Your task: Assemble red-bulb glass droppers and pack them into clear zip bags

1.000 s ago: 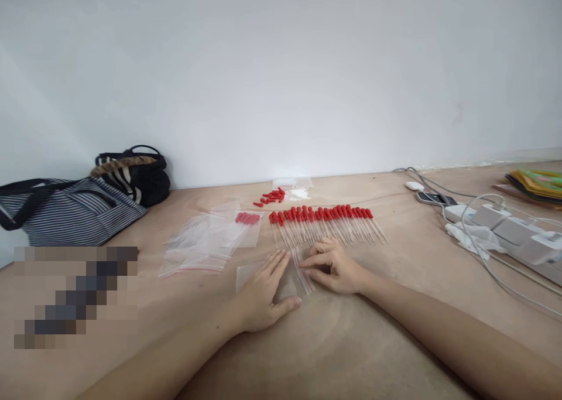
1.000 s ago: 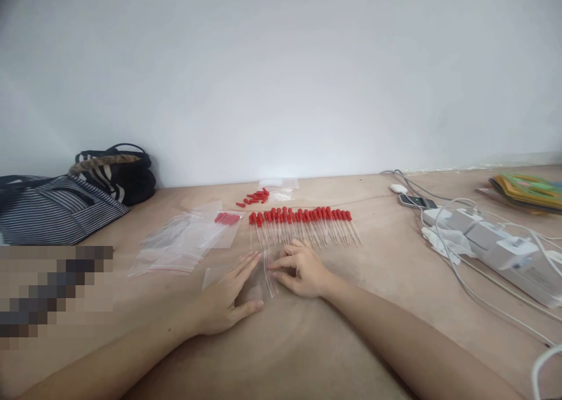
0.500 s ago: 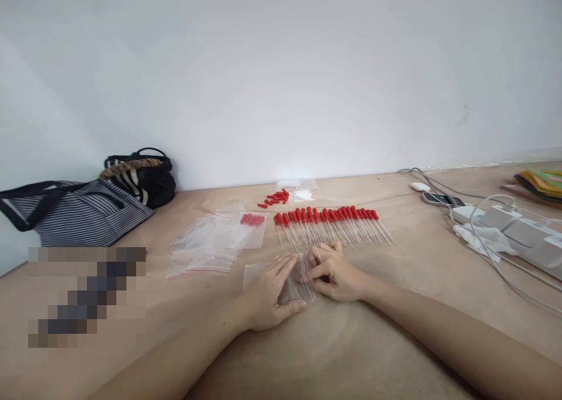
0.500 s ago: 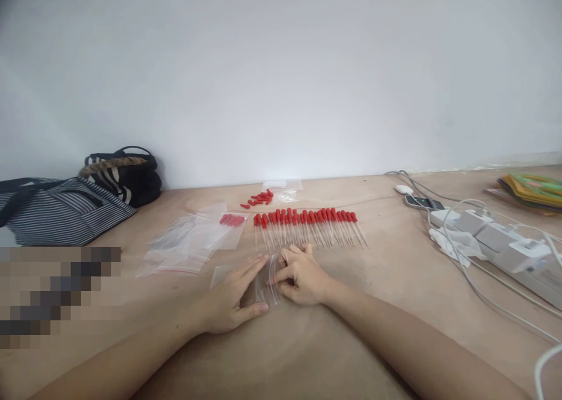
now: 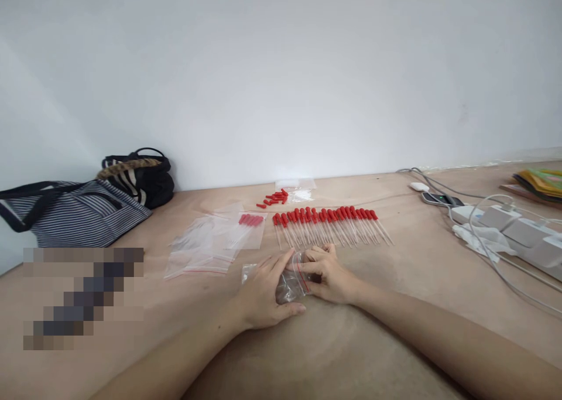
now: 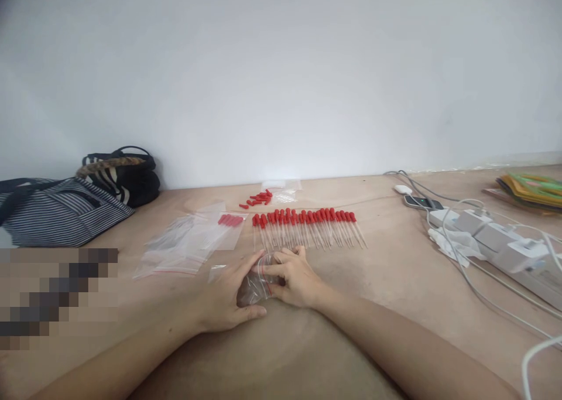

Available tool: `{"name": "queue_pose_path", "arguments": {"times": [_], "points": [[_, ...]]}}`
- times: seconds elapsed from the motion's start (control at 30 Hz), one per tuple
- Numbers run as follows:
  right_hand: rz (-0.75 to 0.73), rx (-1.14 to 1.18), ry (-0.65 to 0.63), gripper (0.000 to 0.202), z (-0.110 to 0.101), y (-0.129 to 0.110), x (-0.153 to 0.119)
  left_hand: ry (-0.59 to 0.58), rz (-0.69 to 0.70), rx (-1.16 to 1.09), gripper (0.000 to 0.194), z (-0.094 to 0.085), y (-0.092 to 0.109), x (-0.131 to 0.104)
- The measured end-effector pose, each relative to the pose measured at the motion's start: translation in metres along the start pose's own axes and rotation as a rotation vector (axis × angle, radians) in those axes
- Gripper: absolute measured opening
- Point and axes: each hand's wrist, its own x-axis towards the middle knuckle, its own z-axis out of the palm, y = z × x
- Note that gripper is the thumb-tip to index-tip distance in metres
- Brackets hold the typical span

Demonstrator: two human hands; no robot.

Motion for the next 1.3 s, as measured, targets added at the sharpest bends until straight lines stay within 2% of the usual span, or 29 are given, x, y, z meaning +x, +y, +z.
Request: {"name": "queue_pose_path", "arguments": {"times": [0.1, 0.2, 0.3, 0.37, 0.43, 0.5, 0.57, 0.63, 0.7, 0.8, 1.1, 1.2, 1.3], "points": [[-0.011, -0.019, -0.001, 0.038, 0.002, -0.001, 0.0, 0.045, 0.034, 0.0, 0.086, 0.003, -0.003, 0.002], [-0.02, -0.008, 0.028, 0.029, 0.003, -0.001, -0.001, 0.05, 0.048, -0.014, 0.081, 0.006, -0.008, 0.004], [0.028, 0.003, 0.159, 0.017, 0.001, 0.008, -0.001, 0.044, 0.037, -0.021, 0.078, 0.007, -0.01, 0.004], [0.137, -0.028, 0.298, 0.011, -0.006, 0.02, 0.003, 0.048, 0.026, -0.022, 0.078, 0.007, -0.01, 0.003], [0.32, -0.088, 0.414, 0.012, -0.015, 0.036, 0.012, 0.05, 0.021, -0.022, 0.077, 0.006, -0.01, 0.003], [0.53, -0.134, 0.452, 0.013, -0.026, 0.05, 0.026, 0.049, 0.024, -0.023, 0.077, 0.006, -0.01, 0.003], [0.684, -0.151, 0.425, 0.019, -0.035, 0.059, 0.041, 0.042, 0.027, -0.027, 0.077, 0.005, -0.009, 0.003], [0.794, -0.133, 0.344, 0.028, -0.041, 0.064, 0.055, 0.029, 0.017, -0.036, 0.078, 0.004, -0.009, 0.003], [0.873, -0.111, 0.258, 0.035, -0.042, 0.064, 0.068, 0.016, 0.001, -0.042, 0.077, 0.002, -0.008, 0.003], [0.94, -0.099, 0.185, 0.033, -0.04, 0.062, 0.081, 0.009, -0.004, -0.04, 0.076, 0.002, -0.008, 0.003], [0.98, -0.008, 0.087, 0.03, -0.042, 0.076, 0.098, 0.016, 0.011, -0.039, 0.076, 0.002, -0.008, 0.003], [0.957, 0.066, 0.12, 0.032, -0.048, 0.075, 0.095, 0.009, 0.01, -0.038, 0.076, 0.003, -0.008, 0.003], [0.878, 0.158, 0.209, 0.05, -0.054, 0.065, 0.079, 0.009, 0.019, -0.045, 0.076, 0.003, -0.009, 0.003]]}}
